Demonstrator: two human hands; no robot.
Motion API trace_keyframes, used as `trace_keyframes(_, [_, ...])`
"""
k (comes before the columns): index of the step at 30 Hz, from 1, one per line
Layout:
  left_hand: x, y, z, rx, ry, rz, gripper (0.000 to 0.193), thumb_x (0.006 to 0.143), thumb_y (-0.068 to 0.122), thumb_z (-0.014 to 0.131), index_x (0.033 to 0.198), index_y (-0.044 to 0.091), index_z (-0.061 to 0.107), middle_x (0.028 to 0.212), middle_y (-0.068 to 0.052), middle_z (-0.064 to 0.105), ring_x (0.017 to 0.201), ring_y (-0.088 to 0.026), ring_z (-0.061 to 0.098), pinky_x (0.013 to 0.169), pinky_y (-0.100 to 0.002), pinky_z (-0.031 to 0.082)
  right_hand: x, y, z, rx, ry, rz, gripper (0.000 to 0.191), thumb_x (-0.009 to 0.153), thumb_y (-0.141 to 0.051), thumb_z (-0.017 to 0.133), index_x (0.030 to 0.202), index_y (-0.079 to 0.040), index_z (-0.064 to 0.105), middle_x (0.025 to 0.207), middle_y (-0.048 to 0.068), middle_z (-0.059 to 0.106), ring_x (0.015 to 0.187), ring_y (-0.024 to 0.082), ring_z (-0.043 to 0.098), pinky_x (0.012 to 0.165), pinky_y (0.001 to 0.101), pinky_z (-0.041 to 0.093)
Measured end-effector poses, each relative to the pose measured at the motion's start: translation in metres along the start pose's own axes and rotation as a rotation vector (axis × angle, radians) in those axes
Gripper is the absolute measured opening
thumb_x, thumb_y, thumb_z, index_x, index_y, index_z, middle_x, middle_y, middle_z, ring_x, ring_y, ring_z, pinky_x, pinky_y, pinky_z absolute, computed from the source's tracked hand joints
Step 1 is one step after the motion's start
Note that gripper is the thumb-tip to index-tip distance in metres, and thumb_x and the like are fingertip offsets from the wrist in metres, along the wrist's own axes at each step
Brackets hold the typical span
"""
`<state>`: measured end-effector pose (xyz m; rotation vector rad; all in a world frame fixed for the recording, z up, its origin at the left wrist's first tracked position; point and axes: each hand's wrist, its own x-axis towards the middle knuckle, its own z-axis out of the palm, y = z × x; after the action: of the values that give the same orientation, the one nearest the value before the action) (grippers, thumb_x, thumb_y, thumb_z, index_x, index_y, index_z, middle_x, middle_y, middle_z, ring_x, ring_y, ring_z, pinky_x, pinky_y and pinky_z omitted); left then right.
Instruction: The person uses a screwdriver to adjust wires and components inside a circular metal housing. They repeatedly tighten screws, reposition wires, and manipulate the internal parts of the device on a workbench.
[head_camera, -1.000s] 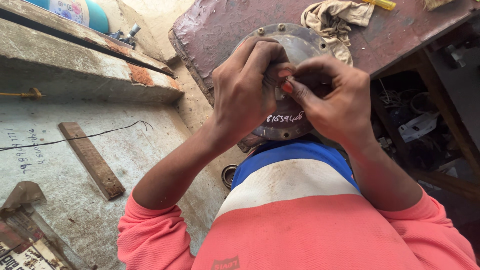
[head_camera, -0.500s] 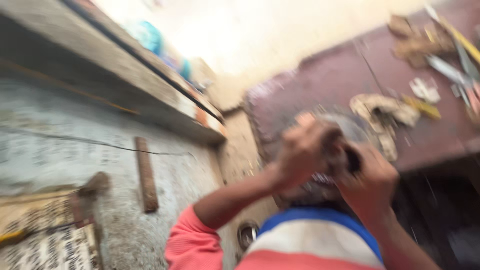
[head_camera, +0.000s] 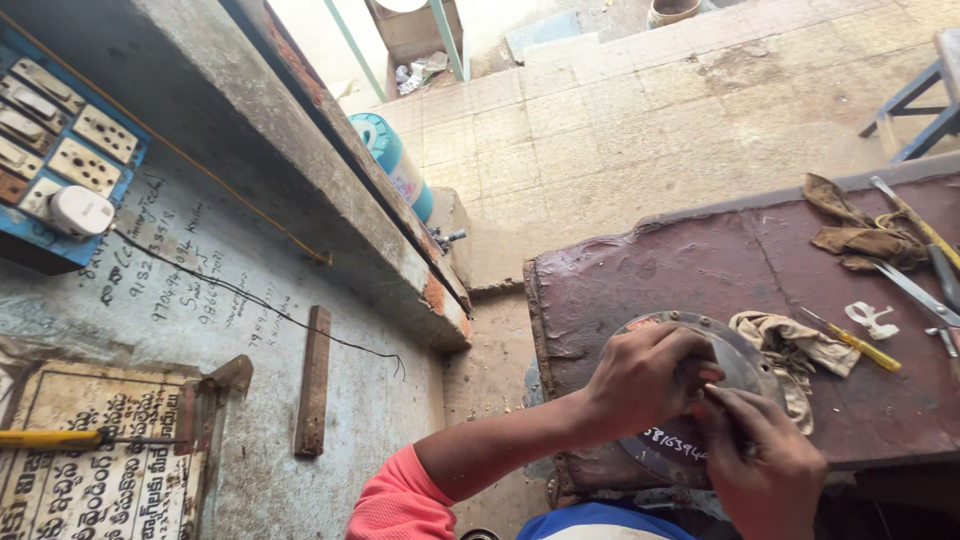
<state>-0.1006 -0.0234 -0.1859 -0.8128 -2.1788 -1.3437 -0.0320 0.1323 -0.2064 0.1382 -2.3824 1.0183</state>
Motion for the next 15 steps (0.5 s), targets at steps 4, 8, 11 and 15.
trace_keyframes(4, [-0.001,-0.004,0.001,-0.015,-0.032,-0.005,0.018,0.092,0.014,0.079,0.103,0.005,0.067,0.100,-0.011,0.072,0.088,-0.029,0.072,0.077,-0.039,0.059,-0.001,-0.005,0.002,-0.078,0.024,-0.055,0.028,0.083,-0.013,0.082,0.109,-0.006,0.076,0.104,0.010,0.073,0.089,0.026,0.074,0.079,0.0353,0.059])
trace_keyframes(8, [-0.002,-0.004,-0.001,-0.002,0.000,0.039,0.017,0.092,0.013,0.078,0.103,0.005,0.068,0.100,-0.011,0.072,0.087,-0.029,0.073,0.080,-0.040,0.060,-0.001,-0.007,0.005,-0.114,0.067,-0.132,0.026,0.081,-0.009,0.081,0.107,-0.005,0.076,0.102,0.010,0.074,0.091,0.027,0.072,0.082,0.0374,0.058])
trace_keyframes(11, [-0.004,0.000,-0.007,-0.049,-0.032,0.026,0.017,0.095,0.012,0.076,0.107,0.004,0.067,0.102,-0.011,0.072,0.090,-0.030,0.075,0.079,-0.040,0.061,0.001,-0.007,0.006,-0.107,0.085,-0.148,0.024,0.081,-0.008,0.081,0.104,-0.004,0.075,0.101,0.010,0.074,0.090,0.027,0.072,0.081,0.0374,0.058])
trace_keyframes(15, [-0.004,0.004,-0.015,-0.100,-0.074,0.029,0.018,0.097,0.010,0.074,0.111,0.003,0.066,0.105,-0.014,0.072,0.093,-0.032,0.075,0.079,-0.041,0.061,0.001,-0.009,0.004,0.059,0.079,-0.067,0.025,0.082,-0.007,0.081,0.106,-0.004,0.076,0.103,0.010,0.075,0.088,0.023,0.074,0.077,0.0334,0.058])
